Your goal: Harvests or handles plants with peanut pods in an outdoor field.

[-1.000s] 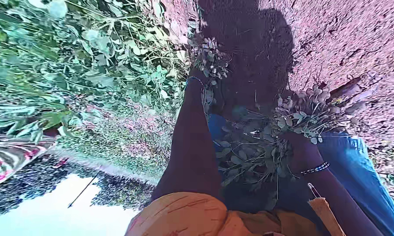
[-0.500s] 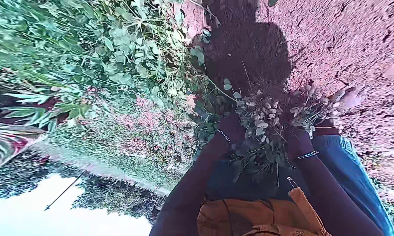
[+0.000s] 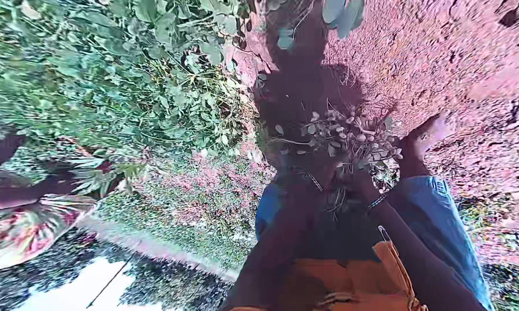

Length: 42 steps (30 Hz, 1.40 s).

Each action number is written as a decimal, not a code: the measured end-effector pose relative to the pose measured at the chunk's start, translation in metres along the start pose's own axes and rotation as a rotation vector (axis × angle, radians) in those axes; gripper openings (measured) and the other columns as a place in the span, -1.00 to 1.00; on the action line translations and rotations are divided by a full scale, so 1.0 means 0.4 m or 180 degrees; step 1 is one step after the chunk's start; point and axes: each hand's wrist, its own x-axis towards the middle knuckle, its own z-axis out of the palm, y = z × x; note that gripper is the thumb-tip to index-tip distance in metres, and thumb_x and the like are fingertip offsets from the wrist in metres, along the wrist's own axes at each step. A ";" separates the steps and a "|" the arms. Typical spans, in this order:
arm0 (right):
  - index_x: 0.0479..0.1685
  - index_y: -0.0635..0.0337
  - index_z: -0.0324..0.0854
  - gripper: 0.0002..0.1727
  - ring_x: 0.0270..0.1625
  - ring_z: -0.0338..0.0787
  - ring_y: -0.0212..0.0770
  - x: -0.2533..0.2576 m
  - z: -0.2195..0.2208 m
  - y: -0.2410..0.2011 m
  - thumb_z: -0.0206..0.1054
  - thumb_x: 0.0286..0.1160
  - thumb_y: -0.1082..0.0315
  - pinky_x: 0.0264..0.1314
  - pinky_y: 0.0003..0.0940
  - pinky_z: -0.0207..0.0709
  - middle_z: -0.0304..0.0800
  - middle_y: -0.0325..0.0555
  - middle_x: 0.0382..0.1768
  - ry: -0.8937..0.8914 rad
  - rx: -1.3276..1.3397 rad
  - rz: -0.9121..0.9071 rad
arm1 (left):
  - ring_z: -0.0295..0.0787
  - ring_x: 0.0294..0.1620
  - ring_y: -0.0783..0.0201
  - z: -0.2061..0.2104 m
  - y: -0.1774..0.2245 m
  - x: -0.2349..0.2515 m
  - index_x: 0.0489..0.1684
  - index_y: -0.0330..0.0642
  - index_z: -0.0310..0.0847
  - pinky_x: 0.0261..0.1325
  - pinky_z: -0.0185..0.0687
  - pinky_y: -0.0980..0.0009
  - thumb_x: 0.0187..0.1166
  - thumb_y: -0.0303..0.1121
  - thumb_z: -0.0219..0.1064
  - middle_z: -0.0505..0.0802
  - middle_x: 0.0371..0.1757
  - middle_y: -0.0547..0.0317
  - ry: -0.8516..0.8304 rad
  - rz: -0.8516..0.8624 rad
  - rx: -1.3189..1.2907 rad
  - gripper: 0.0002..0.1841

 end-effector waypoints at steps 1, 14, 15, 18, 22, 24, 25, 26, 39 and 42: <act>0.76 0.52 -0.11 0.08 0.36 0.64 -0.11 0.009 -0.010 -0.012 0.58 0.32 0.31 0.42 -0.23 0.54 0.52 0.35 0.43 0.0159 0.0222 -0.0054 | 0.57 -0.28 0.47 0.000 0.008 0.004 0.17 -0.43 0.53 -0.06 0.55 0.52 0.81 -0.41 0.11 0.69 -0.22 0.16 -0.0418 0.0355 -0.0229 -0.76; 0.09 0.44 0.62 -0.53 -0.09 0.79 -0.26 0.032 -0.005 -0.033 0.59 0.11 0.56 0.03 -0.24 0.69 0.80 0.02 -0.16 0.0693 0.0798 0.0062 | 0.83 -0.10 0.33 -0.216 0.448 0.091 0.26 -0.27 0.69 -0.06 0.70 0.40 0.90 -0.14 0.02 0.91 0.05 0.04 -0.0523 0.0736 0.2798 -0.58; 0.13 0.45 0.61 -0.49 -0.05 0.78 -0.21 0.032 0.006 -0.030 0.60 0.10 0.54 0.07 -0.18 0.68 0.79 0.07 -0.11 0.0706 0.0632 0.0195 | 0.83 0.15 0.16 -0.287 0.448 0.164 0.36 -0.33 0.65 0.25 0.72 0.23 0.88 -0.19 0.05 0.86 0.20 -0.08 -0.0085 0.1015 0.3024 -0.58; 0.25 0.49 0.55 -0.40 0.01 0.77 -0.17 0.045 0.027 -0.045 0.62 0.14 0.49 0.14 -0.13 0.65 0.77 0.13 -0.01 0.0698 0.0360 0.0443 | 0.55 0.58 -0.26 -0.463 0.413 0.380 0.64 -0.45 0.34 0.66 0.37 -0.17 0.67 -0.25 0.36 0.63 0.51 -0.42 0.1204 0.1195 0.3482 -0.37; 0.18 0.39 0.53 -0.49 -0.22 0.75 -0.52 0.044 0.043 -0.072 0.52 0.13 0.62 -0.14 -0.55 0.67 0.76 -0.19 -0.22 0.0736 0.0640 0.0342 | -0.23 0.93 -0.31 -0.626 0.368 0.571 0.96 0.16 -0.13 0.64 -0.13 -0.64 0.36 0.18 0.41 0.03 0.93 -0.18 0.2407 0.0785 0.4507 0.08; 0.15 0.37 0.52 -0.53 -0.23 0.75 -0.53 0.049 0.054 -0.084 0.46 0.17 0.66 -0.16 -0.57 0.68 0.75 -0.21 -0.24 0.0766 0.0711 0.0325 | -0.34 0.95 -0.31 -0.696 0.419 0.596 0.97 -0.07 -0.24 0.67 -0.18 -0.59 0.48 0.12 0.38 -0.08 0.95 -0.20 0.2622 0.0381 0.4663 0.08; 0.12 0.36 0.53 -0.57 -0.25 0.76 -0.53 0.053 0.062 -0.085 0.45 0.20 0.66 -0.17 -0.57 0.68 0.76 -0.23 -0.26 0.0778 0.0655 0.0322 | -0.30 0.95 -0.29 -0.742 0.437 0.614 0.95 -0.16 -0.20 0.71 -0.10 -0.49 0.37 0.15 0.46 -0.08 0.95 -0.21 0.2733 0.0213 0.4671 0.16; 0.10 0.34 0.54 -0.59 -0.25 0.76 -0.56 0.057 0.067 -0.085 0.44 0.21 0.65 -0.18 -0.60 0.69 0.77 -0.27 -0.27 0.0762 0.0558 0.0309 | -0.26 0.94 -0.29 -0.783 0.443 0.631 0.94 -0.22 -0.22 0.72 -0.02 -0.43 0.18 0.23 0.56 -0.09 0.94 -0.24 0.2805 0.0040 0.4597 0.31; 0.10 0.25 0.56 -0.60 -0.21 0.77 -0.62 0.091 0.078 -0.057 0.45 0.23 0.61 -0.11 -0.65 0.68 0.78 -0.36 -0.28 0.0890 0.0369 0.0272 | 0.40 0.64 -0.49 -0.821 0.419 0.598 0.50 -0.42 0.50 0.52 0.20 -0.59 0.66 -0.08 0.27 0.57 0.53 -0.54 0.1815 -0.0327 0.4648 -0.39; 0.07 0.25 0.57 -0.63 -0.22 0.77 -0.61 0.091 0.088 -0.068 0.44 0.25 0.62 -0.12 -0.64 0.68 0.79 -0.35 -0.28 0.0873 0.0469 0.0267 | 0.51 0.57 -0.45 -0.775 0.397 0.555 0.49 -0.34 0.54 0.47 0.30 -0.54 0.67 -0.10 0.21 0.64 0.47 -0.48 0.1990 -0.0271 0.4370 -0.45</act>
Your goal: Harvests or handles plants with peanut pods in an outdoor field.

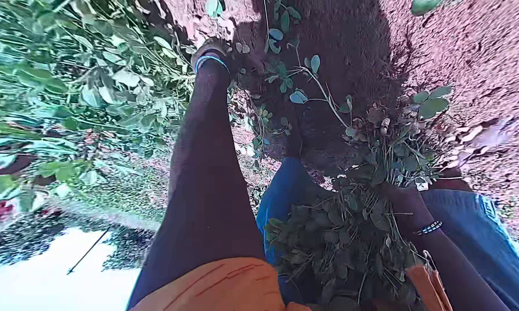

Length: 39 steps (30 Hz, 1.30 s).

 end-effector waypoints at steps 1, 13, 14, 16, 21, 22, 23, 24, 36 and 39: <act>0.08 0.26 0.58 -0.62 -0.21 0.78 -0.60 0.002 -0.003 -0.003 0.45 0.22 0.61 -0.11 -0.63 0.69 0.80 -0.34 -0.28 -0.0001 0.0014 -0.0024 | 0.56 0.50 -0.47 0.024 -0.001 -0.011 0.47 -0.28 0.56 0.40 0.33 -0.58 0.66 -0.12 0.23 0.68 0.42 -0.48 0.0031 0.0075 -0.0096 -0.48; 0.08 0.23 0.57 -0.64 -0.17 0.79 -0.61 0.006 0.014 0.022 0.42 0.25 0.54 -0.05 -0.65 0.70 0.81 -0.38 -0.26 -0.0022 -0.0071 -0.0259 | 0.43 0.61 -0.46 0.244 -0.079 0.066 0.66 -0.36 0.35 0.42 0.32 -0.58 0.00 0.38 0.62 0.53 0.57 -0.52 0.0100 -0.0538 -0.0338 0.22; 0.06 0.22 0.58 -0.65 -0.18 0.79 -0.61 0.006 0.009 0.025 0.43 0.23 0.53 -0.06 -0.65 0.70 0.81 -0.39 -0.28 0.0000 -0.0107 -0.0279 | 0.54 0.54 -0.40 0.278 -0.090 0.089 0.53 -0.31 0.52 0.45 0.36 -0.52 0.07 0.36 0.61 0.65 0.47 -0.45 0.0015 -0.0411 -0.0443 0.07; 0.08 0.24 0.57 -0.63 -0.16 0.78 -0.61 0.004 0.000 0.026 0.44 0.24 0.54 -0.04 -0.63 0.69 0.80 -0.37 -0.27 0.0013 -0.0161 -0.0301 | 0.50 0.58 -0.42 0.293 -0.093 0.092 0.55 -0.36 0.49 0.53 0.29 -0.50 0.41 0.24 0.47 0.64 0.48 -0.47 -0.0351 -0.0071 -0.0521 -0.11; 0.08 0.26 0.57 -0.66 -0.15 0.79 -0.59 -0.004 -0.005 0.032 0.43 0.28 0.55 -0.03 -0.61 0.70 0.80 -0.34 -0.25 -0.0048 -0.0098 -0.0376 | 0.39 0.65 -0.48 0.254 -0.039 -0.080 0.45 -0.68 0.43 0.65 0.22 -0.37 0.82 -0.40 0.10 0.55 0.53 -0.61 -0.0541 0.0324 -0.0466 -0.56; 0.07 0.26 0.58 -0.67 -0.15 0.78 -0.59 -0.007 -0.003 0.029 0.43 0.29 0.54 -0.03 -0.62 0.69 0.80 -0.34 -0.25 -0.0026 -0.0128 -0.0360 | 0.38 0.69 -0.33 0.269 -0.035 -0.116 0.55 -0.63 0.34 0.73 0.19 -0.21 0.83 -0.32 0.08 0.53 0.58 -0.52 -0.0386 0.0139 -0.1139 -0.50; 0.03 0.26 0.60 -0.70 -0.17 0.78 -0.60 -0.005 -0.001 0.026 0.42 0.30 0.52 -0.05 -0.62 0.68 0.79 -0.36 -0.27 0.0016 -0.0229 -0.0343 | 0.49 0.61 -0.28 0.299 -0.039 -0.162 0.52 -0.57 0.41 0.67 0.30 -0.17 0.79 -0.25 0.16 0.61 0.50 -0.48 -0.0246 0.0050 -0.1672 -0.48; -0.02 0.26 0.62 -0.75 -0.21 0.77 -0.59 -0.006 0.004 0.025 0.43 0.31 0.51 -0.08 -0.60 0.67 0.79 -0.36 -0.31 0.0073 -0.0329 -0.0291 | 0.62 0.48 -0.24 0.333 -0.050 -0.226 0.41 -0.53 0.51 0.58 0.42 -0.16 0.71 -0.24 0.27 0.70 0.38 -0.43 -0.0287 0.0009 -0.2001 -0.50; 0.15 0.41 0.56 -0.69 -0.11 0.74 -0.57 -0.001 0.066 0.050 0.38 0.45 0.53 0.04 -0.58 0.64 0.77 -0.21 -0.15 0.0136 -0.0342 -0.0180 | 0.28 0.73 -0.39 0.257 -0.111 -0.243 0.33 -0.38 0.66 0.68 0.11 -0.42 0.33 -0.26 0.62 0.52 0.63 -0.38 -0.0458 0.0583 -0.0205 -0.42; -0.06 0.30 0.64 -0.83 -0.20 0.75 -0.58 0.005 0.095 0.047 0.40 0.41 0.48 -0.04 -0.58 0.65 0.79 -0.32 -0.30 0.0166 -0.0377 -0.0308 | 0.29 0.74 -0.35 0.240 -0.205 -0.054 0.73 -0.38 0.21 0.67 0.29 -0.29 0.31 -0.23 0.62 0.35 0.72 -0.46 0.0012 0.0308 -0.0884 -0.06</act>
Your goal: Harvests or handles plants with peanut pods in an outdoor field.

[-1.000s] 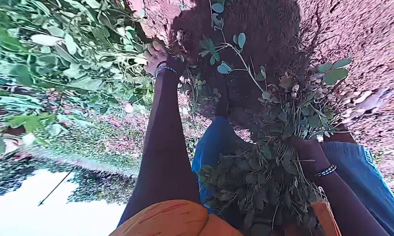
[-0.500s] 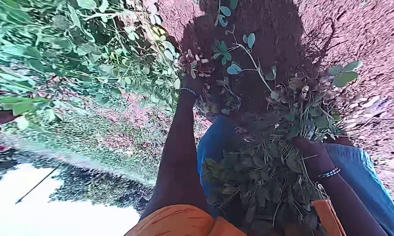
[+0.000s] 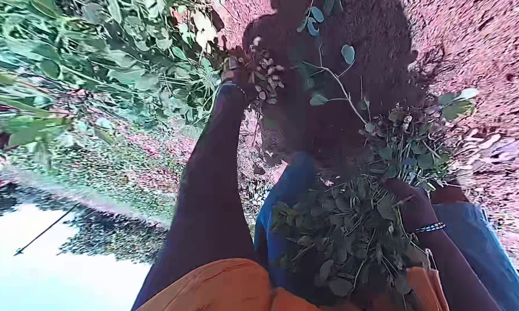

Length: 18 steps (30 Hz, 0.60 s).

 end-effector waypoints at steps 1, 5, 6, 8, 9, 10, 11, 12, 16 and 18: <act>-0.13 0.28 0.65 -0.87 -0.25 0.74 -0.58 -0.002 0.013 -0.003 0.40 0.41 0.48 -0.08 -0.57 0.65 0.78 -0.34 -0.36 0.0007 -0.0024 -0.0003 | 0.27 0.76 -0.32 -0.007 -0.034 0.042 0.83 -0.35 -0.01 0.67 0.31 -0.26 0.30 -0.11 0.64 0.27 0.76 -0.46 -0.0106 -0.0176 0.0011 0.09; -0.09 0.27 0.62 -0.82 -0.23 0.77 -0.58 0.013 0.060 -0.035 0.39 0.35 0.53 -0.06 -0.59 0.68 0.79 -0.35 -0.35 -0.0082 0.0065 0.0028 | 0.59 0.44 -0.47 0.059 -0.146 0.163 0.44 -0.45 0.53 0.43 0.40 -0.48 0.29 0.08 0.60 0.69 0.35 -0.55 0.0108 0.0168 0.0039 -0.15; -0.12 0.25 0.62 -0.83 -0.25 0.77 -0.57 0.016 0.065 -0.040 0.39 0.33 0.53 -0.08 -0.58 0.68 0.79 -0.36 -0.37 -0.0096 0.0044 0.0041 | 0.50 0.53 -0.49 0.049 -0.125 0.159 0.57 -0.38 0.45 0.49 0.27 -0.52 0.44 0.01 0.52 0.65 0.44 -0.51 -0.0268 0.0149 0.0237 -0.21; -0.10 0.22 0.61 -0.82 -0.25 0.78 -0.57 0.014 0.074 -0.052 0.37 0.35 0.55 -0.10 -0.60 0.69 0.79 -0.37 -0.37 -0.0142 -0.0010 0.0065 | 0.36 0.66 -0.44 0.027 -0.103 0.147 0.77 -0.22 0.22 0.57 0.20 -0.49 0.54 -0.12 0.44 0.52 0.61 -0.43 -0.0715 -0.0119 0.0422 -0.21; -0.06 0.24 0.60 -0.80 -0.24 0.79 -0.57 0.015 0.071 -0.055 0.37 0.36 0.56 -0.10 -0.60 0.70 0.80 -0.35 -0.35 -0.0142 -0.0017 0.0053 | 0.38 0.66 -0.42 0.034 -0.114 0.158 0.76 -0.18 0.25 0.56 0.22 -0.50 0.51 -0.09 0.47 0.53 0.61 -0.41 -0.0684 -0.0217 0.0435 -0.19; 0.02 0.28 0.59 -0.76 -0.21 0.79 -0.56 0.022 0.063 -0.057 0.37 0.38 0.55 -0.08 -0.60 0.69 0.81 -0.31 -0.31 -0.0129 -0.0069 -0.0014 | 0.43 0.62 -0.43 0.042 -0.121 0.170 0.70 -0.21 0.33 0.52 0.26 -0.52 0.49 -0.05 0.49 0.56 0.57 -0.43 -0.0609 -0.0346 0.0328 -0.21; 0.17 0.35 0.54 -0.66 -0.14 0.77 -0.56 0.030 0.053 -0.059 0.36 0.41 0.53 -0.01 -0.60 0.67 0.78 -0.26 -0.20 -0.0177 -0.0161 -0.0115 | 0.49 0.57 -0.44 0.048 -0.126 0.176 0.58 -0.31 0.46 0.49 0.31 -0.52 0.44 0.05 0.51 0.62 0.50 -0.46 -0.0493 -0.0574 0.0178 -0.21; 0.22 0.38 0.50 -0.61 -0.10 0.76 -0.56 0.036 0.049 -0.060 0.37 0.40 0.53 0.02 -0.60 0.66 0.77 -0.24 -0.16 -0.0190 -0.0208 -0.0178 | 0.50 0.56 -0.44 0.051 -0.123 0.172 0.49 -0.43 0.50 0.50 0.32 -0.50 0.45 0.10 0.48 0.63 0.47 -0.50 -0.0513 -0.0775 0.0074 -0.20; 0.22 0.40 0.50 -0.61 -0.11 0.75 -0.58 0.032 0.047 -0.064 0.38 0.38 0.55 0.03 -0.62 0.65 0.76 -0.25 -0.16 -0.0211 -0.0225 -0.0215 | 0.64 0.44 -0.28 0.123 -0.067 -0.017 0.37 -0.50 0.57 0.50 0.45 -0.29 0.75 0.04 0.22 0.71 0.36 -0.44 -0.1039 -0.0865 -0.1160 -0.36; 0.18 0.40 0.52 -0.66 -0.13 0.75 -0.59 0.015 0.055 -0.072 0.35 0.41 0.57 0.01 -0.63 0.65 0.75 -0.26 -0.19 -0.0229 -0.0153 -0.0154 | 0.69 0.32 -0.25 0.177 -0.010 -0.209 0.23 -0.54 0.63 0.44 0.49 -0.23 0.70 -0.06 0.31 0.76 0.24 -0.44 -0.1282 -0.0774 -0.1814 -0.44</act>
